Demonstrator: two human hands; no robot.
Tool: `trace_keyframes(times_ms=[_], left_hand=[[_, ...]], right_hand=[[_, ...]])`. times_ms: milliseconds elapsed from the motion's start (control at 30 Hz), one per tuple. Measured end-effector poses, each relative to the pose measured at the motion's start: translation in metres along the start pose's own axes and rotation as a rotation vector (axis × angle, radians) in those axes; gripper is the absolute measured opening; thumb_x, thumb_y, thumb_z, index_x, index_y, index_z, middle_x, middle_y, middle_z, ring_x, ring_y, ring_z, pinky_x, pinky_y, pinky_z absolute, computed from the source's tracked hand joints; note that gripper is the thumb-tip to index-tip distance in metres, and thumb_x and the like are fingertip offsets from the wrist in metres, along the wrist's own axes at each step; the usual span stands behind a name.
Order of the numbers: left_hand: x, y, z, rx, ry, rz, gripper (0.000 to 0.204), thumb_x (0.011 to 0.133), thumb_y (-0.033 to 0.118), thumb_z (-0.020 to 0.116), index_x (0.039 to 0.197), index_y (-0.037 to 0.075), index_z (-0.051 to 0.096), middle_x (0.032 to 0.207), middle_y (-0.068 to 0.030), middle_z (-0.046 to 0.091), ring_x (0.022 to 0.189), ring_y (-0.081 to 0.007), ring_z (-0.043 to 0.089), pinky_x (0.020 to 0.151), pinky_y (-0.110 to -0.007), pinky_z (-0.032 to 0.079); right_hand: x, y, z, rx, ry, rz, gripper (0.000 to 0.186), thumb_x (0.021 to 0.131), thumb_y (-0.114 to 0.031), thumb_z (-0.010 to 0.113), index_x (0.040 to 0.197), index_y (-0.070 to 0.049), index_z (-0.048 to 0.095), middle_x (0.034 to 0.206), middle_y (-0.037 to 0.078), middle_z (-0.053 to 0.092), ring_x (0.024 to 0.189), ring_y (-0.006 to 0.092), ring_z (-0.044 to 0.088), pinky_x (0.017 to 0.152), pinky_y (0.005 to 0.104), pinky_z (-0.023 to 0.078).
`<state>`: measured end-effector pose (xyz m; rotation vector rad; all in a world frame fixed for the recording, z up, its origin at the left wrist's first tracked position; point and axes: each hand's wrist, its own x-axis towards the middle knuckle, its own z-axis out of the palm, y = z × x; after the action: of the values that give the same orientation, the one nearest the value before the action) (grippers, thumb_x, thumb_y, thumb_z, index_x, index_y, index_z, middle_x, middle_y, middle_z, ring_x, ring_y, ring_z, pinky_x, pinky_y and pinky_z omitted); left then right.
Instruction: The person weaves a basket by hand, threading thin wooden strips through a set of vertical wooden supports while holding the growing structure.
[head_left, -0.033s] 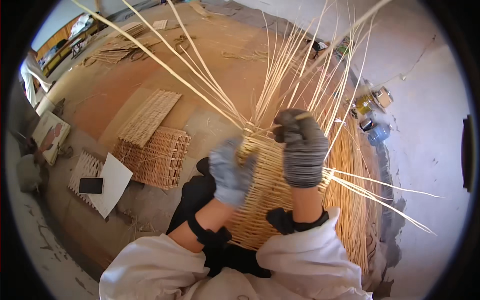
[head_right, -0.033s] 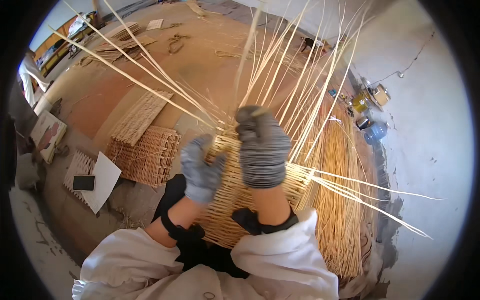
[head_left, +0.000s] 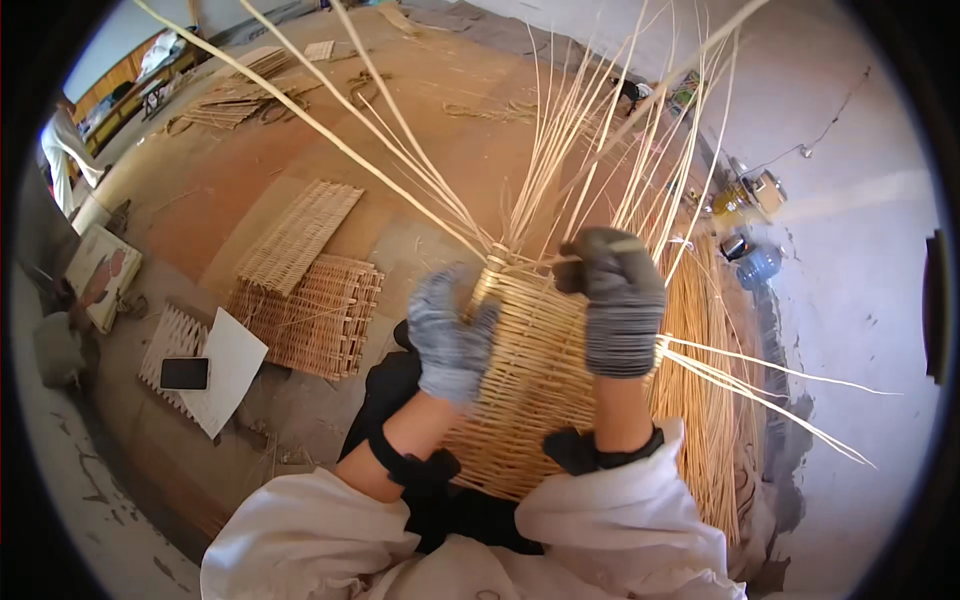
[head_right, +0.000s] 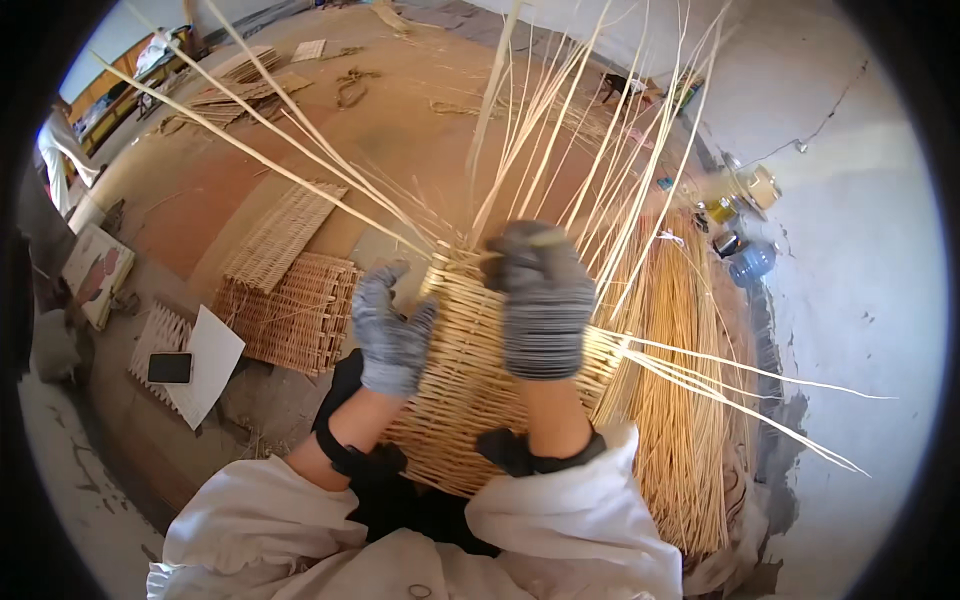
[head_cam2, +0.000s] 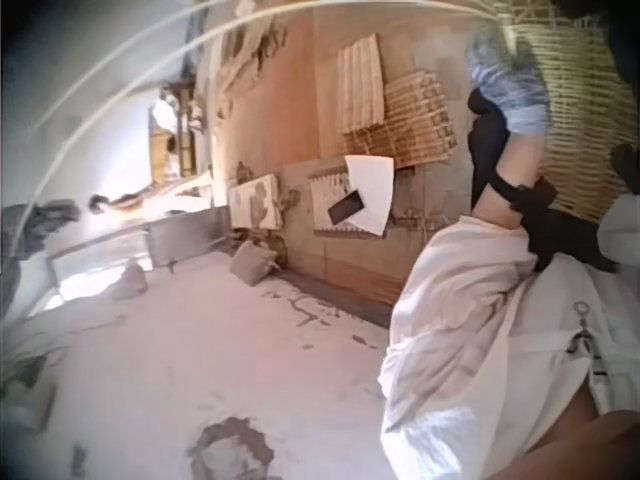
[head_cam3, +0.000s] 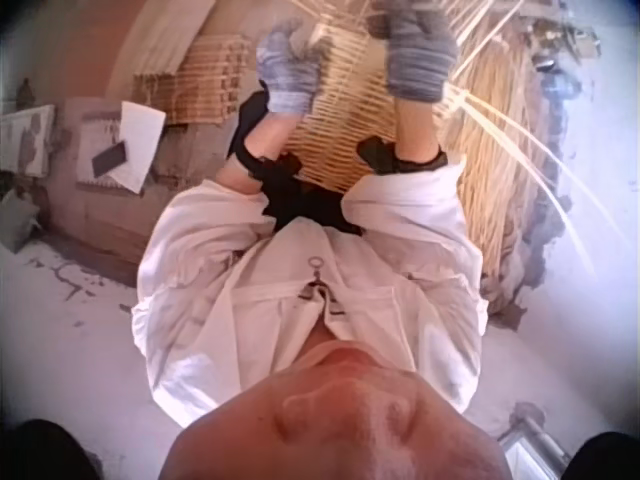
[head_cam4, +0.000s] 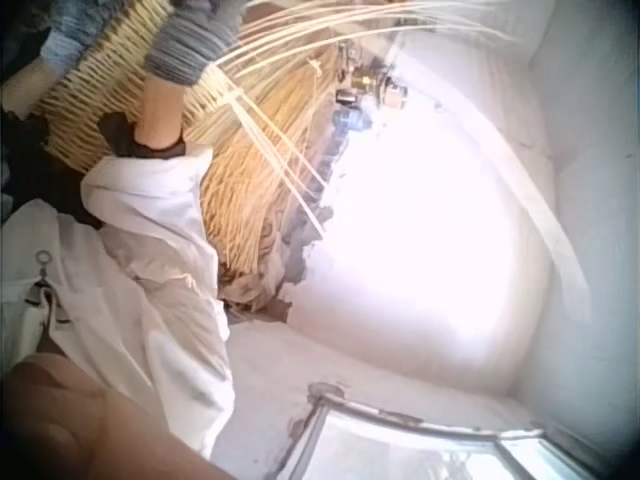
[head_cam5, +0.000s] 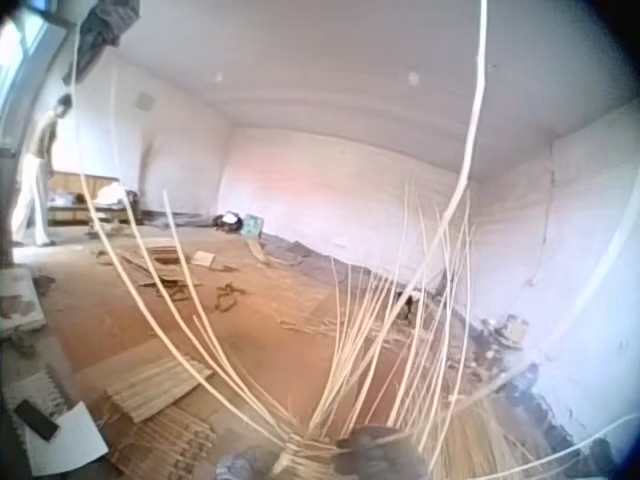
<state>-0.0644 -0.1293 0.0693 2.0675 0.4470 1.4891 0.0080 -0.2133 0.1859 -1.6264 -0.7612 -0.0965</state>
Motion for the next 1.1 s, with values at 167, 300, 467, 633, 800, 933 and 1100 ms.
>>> trace_keyframes(times_ms=[167, 300, 467, 633, 800, 933, 1100], left_hand=[[0.019, -0.009, -0.011, -0.058, -0.050, -0.112, 0.029, 0.069, 0.006, 0.067, 0.096, 0.005, 0.056, 0.094, -0.0129, 0.056, 0.087, -0.0259, 0.055, 0.075, -0.032, 0.046], [0.028, 0.009, 0.013, 0.046, -0.473, 0.237, 0.055, 0.075, 0.037, 0.061, 0.120, 0.011, 0.044, 0.116, -0.0161, 0.047, 0.112, -0.0295, 0.042, 0.094, -0.039, 0.032], [0.029, 0.038, 0.044, 0.396, -0.803, 0.084, 0.076, 0.064, 0.064, 0.054, 0.124, 0.019, 0.042, 0.119, -0.0192, 0.042, 0.114, -0.0334, 0.036, 0.097, -0.045, 0.021], [0.028, 0.033, 0.029, 0.416, -0.792, -0.014, 0.074, 0.059, 0.054, 0.067, 0.121, 0.019, 0.046, 0.118, -0.0165, 0.043, 0.112, -0.0314, 0.036, 0.098, -0.043, 0.020], [0.027, 0.072, 0.047, 0.173, -0.549, 0.360, 0.066, 0.062, 0.051, 0.066, 0.116, 0.018, 0.050, 0.116, -0.0143, 0.046, 0.110, -0.0299, 0.040, 0.097, -0.049, 0.021], [0.024, 0.095, 0.085, 0.325, -0.915, 0.191, 0.069, 0.064, 0.063, 0.055, 0.117, 0.021, 0.048, 0.106, -0.0102, 0.055, 0.105, -0.0240, 0.047, 0.098, -0.051, 0.017], [0.026, 0.095, 0.074, 0.386, -1.104, 0.046, 0.064, 0.065, 0.060, 0.057, 0.115, 0.021, 0.051, 0.111, -0.0113, 0.051, 0.109, -0.0259, 0.043, 0.098, -0.049, 0.017]], right_hand=[[0.004, 0.090, -0.048, 0.521, 0.291, 0.858, 0.008, 0.080, -0.008, 0.055, 0.085, -0.001, 0.056, 0.081, 0.015, 0.061, 0.061, 0.0239, 0.060, 0.052, 0.0312, 0.053], [0.001, 0.101, -0.039, 0.494, 0.141, 0.658, 0.020, 0.079, -0.010, 0.058, 0.096, -0.001, 0.052, 0.083, 0.014, 0.061, 0.063, 0.0259, 0.061, 0.055, 0.0336, 0.053], [0.064, 0.107, -0.056, -0.721, -0.109, -0.212, 0.025, 0.076, -0.011, 0.058, 0.099, -0.001, 0.053, 0.079, 0.012, 0.060, 0.063, 0.0238, 0.059, 0.059, 0.0326, 0.050], [0.026, 0.102, -0.103, 0.431, 0.270, 0.212, 0.041, 0.079, 0.000, 0.045, 0.118, 0.006, 0.033, 0.067, 0.010, 0.053, 0.058, 0.0212, 0.057, 0.048, 0.0320, 0.049], [-0.011, 0.066, -0.135, 0.359, 0.268, 0.481, 0.041, 0.078, -0.003, 0.055, 0.114, 0.007, 0.040, 0.080, 0.015, 0.054, 0.069, 0.0274, 0.060, 0.054, 0.0345, 0.051], [0.049, 0.090, -0.183, -0.924, -0.101, 0.335, 0.024, 0.076, -0.018, 0.059, 0.096, -0.004, 0.061, 0.093, 0.014, 0.060, 0.081, 0.0280, 0.060, 0.071, 0.0342, 0.049], [0.035, 0.100, -0.168, -1.603, -0.307, 0.456, 0.025, 0.073, -0.021, 0.060, 0.094, -0.008, 0.062, 0.101, 0.016, 0.059, 0.095, 0.0295, 0.057, 0.076, 0.0363, 0.047]])
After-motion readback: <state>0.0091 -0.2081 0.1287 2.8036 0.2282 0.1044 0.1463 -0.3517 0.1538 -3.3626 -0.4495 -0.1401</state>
